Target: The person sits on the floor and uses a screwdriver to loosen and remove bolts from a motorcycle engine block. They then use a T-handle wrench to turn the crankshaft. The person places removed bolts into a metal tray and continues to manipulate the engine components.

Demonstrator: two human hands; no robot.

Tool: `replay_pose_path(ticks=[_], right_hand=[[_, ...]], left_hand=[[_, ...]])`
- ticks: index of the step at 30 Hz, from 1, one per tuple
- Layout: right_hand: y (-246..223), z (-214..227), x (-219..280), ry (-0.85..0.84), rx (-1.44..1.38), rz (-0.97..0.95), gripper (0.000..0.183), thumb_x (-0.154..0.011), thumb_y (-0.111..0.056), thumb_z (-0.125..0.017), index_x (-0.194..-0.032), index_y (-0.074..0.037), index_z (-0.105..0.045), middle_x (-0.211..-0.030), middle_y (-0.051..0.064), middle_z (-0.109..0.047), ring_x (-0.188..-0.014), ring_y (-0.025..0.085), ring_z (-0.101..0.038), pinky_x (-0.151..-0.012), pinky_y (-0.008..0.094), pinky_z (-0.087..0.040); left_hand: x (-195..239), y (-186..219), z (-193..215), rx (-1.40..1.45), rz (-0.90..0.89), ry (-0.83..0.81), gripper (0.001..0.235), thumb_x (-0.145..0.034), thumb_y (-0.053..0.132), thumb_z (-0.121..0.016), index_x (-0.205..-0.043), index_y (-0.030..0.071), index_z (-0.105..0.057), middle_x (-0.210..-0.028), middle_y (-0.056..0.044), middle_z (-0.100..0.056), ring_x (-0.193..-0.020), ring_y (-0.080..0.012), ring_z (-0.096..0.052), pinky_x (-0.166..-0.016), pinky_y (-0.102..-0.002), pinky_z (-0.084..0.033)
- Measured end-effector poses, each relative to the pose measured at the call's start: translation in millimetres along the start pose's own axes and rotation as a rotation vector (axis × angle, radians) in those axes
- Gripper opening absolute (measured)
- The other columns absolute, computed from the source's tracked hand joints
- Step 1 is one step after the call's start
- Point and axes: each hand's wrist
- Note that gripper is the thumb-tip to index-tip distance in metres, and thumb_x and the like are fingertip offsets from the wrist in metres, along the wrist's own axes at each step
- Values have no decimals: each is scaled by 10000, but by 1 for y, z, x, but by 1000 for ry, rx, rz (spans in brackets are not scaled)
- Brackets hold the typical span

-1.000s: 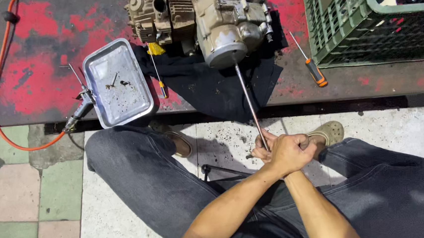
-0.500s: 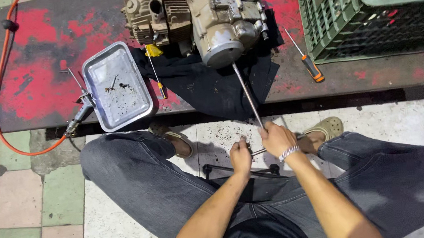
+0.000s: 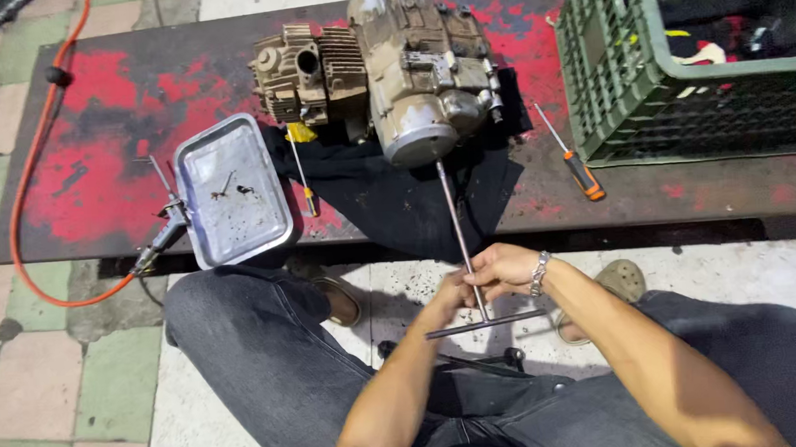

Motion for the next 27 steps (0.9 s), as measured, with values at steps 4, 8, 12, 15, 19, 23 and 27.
replay_pose_path(ticks=[4,8,12,15,19,23,27], right_hand=[[-7,-3,6,121,139,-44,251,-932,-174,-675,-1081,20,-730,-981,162,-794,-865,244,-802,-723,323,-649],[0,1,6,280,215,-32,259,-848,-176,-819,-917,53,-721,-806,178,-785,-692,244,-787,-572,332,-566],[1,-6,-1,398,372,4,371,-799,-220,-931,-829,45,-674,-700,138,-731,-541,171,-673,-516,303,-545],[2,-9,-2,407,344,-52,370,-857,-225,-888,-894,59,-655,-718,138,-699,-548,165,-666,-551,306,-578],[-2,5,10,101,92,-76,300,-944,-221,-684,-1059,51,-740,-888,143,-768,-732,174,-742,-691,323,-619],[-3,8,16,9,44,-106,311,-925,-186,-604,-1173,-16,-683,-1060,144,-819,-944,244,-818,-860,358,-645],[-4,6,21,153,199,-51,322,-901,-192,-701,-1119,43,-724,-981,172,-818,-884,283,-816,-780,363,-654]], left_hand=[[22,72,17,-156,-107,245,279,-952,280,-662,-981,12,-731,-854,-96,-748,-726,-177,-693,-656,-331,-549],[63,123,-25,-151,-190,169,317,-902,317,-756,-967,10,-720,-818,-71,-746,-683,-138,-705,-628,-269,-570],[77,142,-54,-353,-274,239,357,-824,225,-892,-920,-62,-703,-759,-109,-720,-601,-145,-663,-533,-266,-547],[71,147,-51,-497,-219,302,308,-853,203,-848,-858,-90,-752,-735,-141,-746,-609,-175,-712,-552,-288,-591],[58,149,-44,-313,-158,72,277,-952,109,-710,-1072,-132,-645,-861,-201,-761,-728,-263,-762,-642,-378,-641],[63,166,-49,-110,-57,-65,345,-948,42,-549,-1280,4,-461,-968,-210,-761,-831,-318,-782,-749,-425,-650],[68,175,-55,-29,-1,-74,252,-933,113,-590,-1141,-11,-518,-965,-204,-777,-847,-288,-804,-738,-425,-668]])
Point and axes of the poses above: each hand's wrist, its own x-axis away from the middle knuckle, its own z-axis out of the back of the hand, y = z × x
